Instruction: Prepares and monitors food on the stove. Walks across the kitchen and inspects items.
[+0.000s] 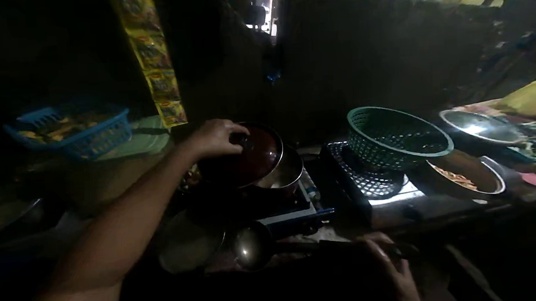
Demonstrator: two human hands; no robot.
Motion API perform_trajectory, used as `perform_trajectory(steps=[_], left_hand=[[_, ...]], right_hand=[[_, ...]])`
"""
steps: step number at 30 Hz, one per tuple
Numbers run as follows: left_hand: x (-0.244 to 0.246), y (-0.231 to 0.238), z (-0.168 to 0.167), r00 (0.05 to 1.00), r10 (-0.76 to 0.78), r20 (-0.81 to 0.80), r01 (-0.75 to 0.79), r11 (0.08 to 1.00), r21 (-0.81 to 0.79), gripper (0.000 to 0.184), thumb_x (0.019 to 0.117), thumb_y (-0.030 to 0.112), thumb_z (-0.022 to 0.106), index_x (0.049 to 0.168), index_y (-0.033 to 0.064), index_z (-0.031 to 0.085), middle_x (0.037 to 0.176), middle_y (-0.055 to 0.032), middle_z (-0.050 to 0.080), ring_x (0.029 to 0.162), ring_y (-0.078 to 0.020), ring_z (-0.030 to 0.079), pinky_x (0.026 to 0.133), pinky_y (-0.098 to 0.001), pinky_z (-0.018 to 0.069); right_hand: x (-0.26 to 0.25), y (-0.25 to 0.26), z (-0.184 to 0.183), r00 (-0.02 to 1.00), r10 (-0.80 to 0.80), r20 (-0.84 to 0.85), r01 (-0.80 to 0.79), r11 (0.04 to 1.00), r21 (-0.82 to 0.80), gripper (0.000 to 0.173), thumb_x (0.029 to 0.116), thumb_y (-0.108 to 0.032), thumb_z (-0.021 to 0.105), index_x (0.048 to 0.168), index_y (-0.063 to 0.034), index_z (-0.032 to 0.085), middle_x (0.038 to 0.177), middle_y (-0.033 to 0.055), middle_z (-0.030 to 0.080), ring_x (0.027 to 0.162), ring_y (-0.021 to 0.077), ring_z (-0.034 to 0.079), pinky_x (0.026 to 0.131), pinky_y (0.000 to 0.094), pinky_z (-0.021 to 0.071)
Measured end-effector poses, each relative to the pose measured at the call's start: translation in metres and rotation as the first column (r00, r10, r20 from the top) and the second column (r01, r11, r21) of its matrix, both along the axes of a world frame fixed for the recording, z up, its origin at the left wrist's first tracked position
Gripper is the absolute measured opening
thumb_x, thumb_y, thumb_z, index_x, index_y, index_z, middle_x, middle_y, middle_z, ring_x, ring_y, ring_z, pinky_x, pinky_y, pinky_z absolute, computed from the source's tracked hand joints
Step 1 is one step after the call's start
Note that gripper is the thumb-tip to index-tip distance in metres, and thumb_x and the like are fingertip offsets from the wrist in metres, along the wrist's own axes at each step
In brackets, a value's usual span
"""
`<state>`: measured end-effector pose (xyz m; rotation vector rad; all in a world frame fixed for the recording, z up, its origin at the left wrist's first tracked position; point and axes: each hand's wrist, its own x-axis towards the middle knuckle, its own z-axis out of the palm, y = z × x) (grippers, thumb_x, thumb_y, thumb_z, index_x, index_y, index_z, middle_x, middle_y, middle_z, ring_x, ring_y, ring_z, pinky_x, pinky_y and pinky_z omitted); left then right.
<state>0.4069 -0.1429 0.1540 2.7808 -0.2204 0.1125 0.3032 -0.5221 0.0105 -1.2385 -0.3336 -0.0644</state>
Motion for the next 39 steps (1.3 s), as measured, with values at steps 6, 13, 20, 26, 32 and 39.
perform_trajectory(steps=[6,13,20,26,32,39], left_hand=[[0.010,0.009,0.014,0.991,0.086,0.104,-0.078,0.994,-0.077,0.040,0.0948,0.018,0.073,0.133,0.0109,0.067,0.134,-0.0178,0.064,0.123,-0.0364,0.061,0.103,-0.0605,0.0456],[-0.028,0.041,0.018,0.952,0.275,0.136,-0.281,0.959,0.031,0.040,0.0932,0.017,0.075,0.132,0.0110,0.067,0.134,-0.0179,0.065,0.126,-0.0393,0.060,0.104,-0.0650,0.0433],[-0.054,0.055,0.011,0.905,0.412,0.109,-0.422,0.901,0.103,0.041,0.0919,0.016,0.077,0.131,0.0115,0.068,0.130,-0.0189,0.066,0.122,-0.0404,0.061,0.101,-0.0650,0.0448],[-0.060,0.056,0.001,0.896,0.427,0.121,-0.438,0.894,0.096,0.041,0.0892,0.013,0.080,0.129,0.0122,0.070,0.129,-0.0180,0.066,0.116,-0.0408,0.063,0.096,-0.0664,0.0467],[-0.052,0.053,0.000,0.898,0.427,0.105,-0.436,0.895,0.092,0.039,0.0906,0.013,0.078,0.129,0.0106,0.069,0.128,-0.0193,0.066,0.116,-0.0410,0.063,0.095,-0.0660,0.0469],[-0.040,0.058,-0.001,0.905,0.414,0.102,-0.424,0.899,0.112,0.040,0.0911,0.015,0.077,0.130,0.0121,0.069,0.127,-0.0182,0.068,0.118,-0.0408,0.063,0.098,-0.0672,0.0454]], right_hand=[[0.085,-0.021,0.041,0.872,-0.023,0.489,0.138,0.970,-0.200,0.012,0.1006,-0.024,0.064,0.110,-0.0232,0.072,0.103,-0.0128,0.074,0.091,-0.0018,0.069,0.079,0.0172,0.0587],[0.175,0.033,0.031,0.216,0.607,0.765,0.430,0.644,-0.633,0.021,0.1019,-0.012,0.056,0.119,-0.0131,0.070,0.109,0.0167,0.071,0.095,0.0304,0.072,0.085,0.0414,0.0589],[0.209,0.069,0.014,-0.015,0.765,0.643,0.410,0.591,-0.694,0.022,0.0996,-0.002,0.055,0.113,-0.0106,0.070,0.108,0.0165,0.069,0.094,0.0311,0.071,0.082,0.0434,0.0581],[0.215,0.057,0.027,0.001,0.821,0.571,0.353,0.533,-0.769,0.019,0.0966,-0.006,0.060,0.112,-0.0104,0.070,0.109,0.0131,0.071,0.099,0.0293,0.071,0.086,0.0412,0.0587],[0.213,0.042,0.044,0.154,0.696,0.701,0.283,0.649,-0.707,0.017,0.1025,-0.013,0.056,0.111,-0.0137,0.070,0.102,0.0128,0.071,0.092,0.0267,0.070,0.084,0.0384,0.0572],[0.197,0.046,0.033,0.171,0.634,0.754,0.231,0.718,-0.657,0.021,0.1040,-0.012,0.053,0.118,-0.0146,0.069,0.110,0.0146,0.071,0.099,0.0258,0.070,0.091,0.0376,0.0550]])
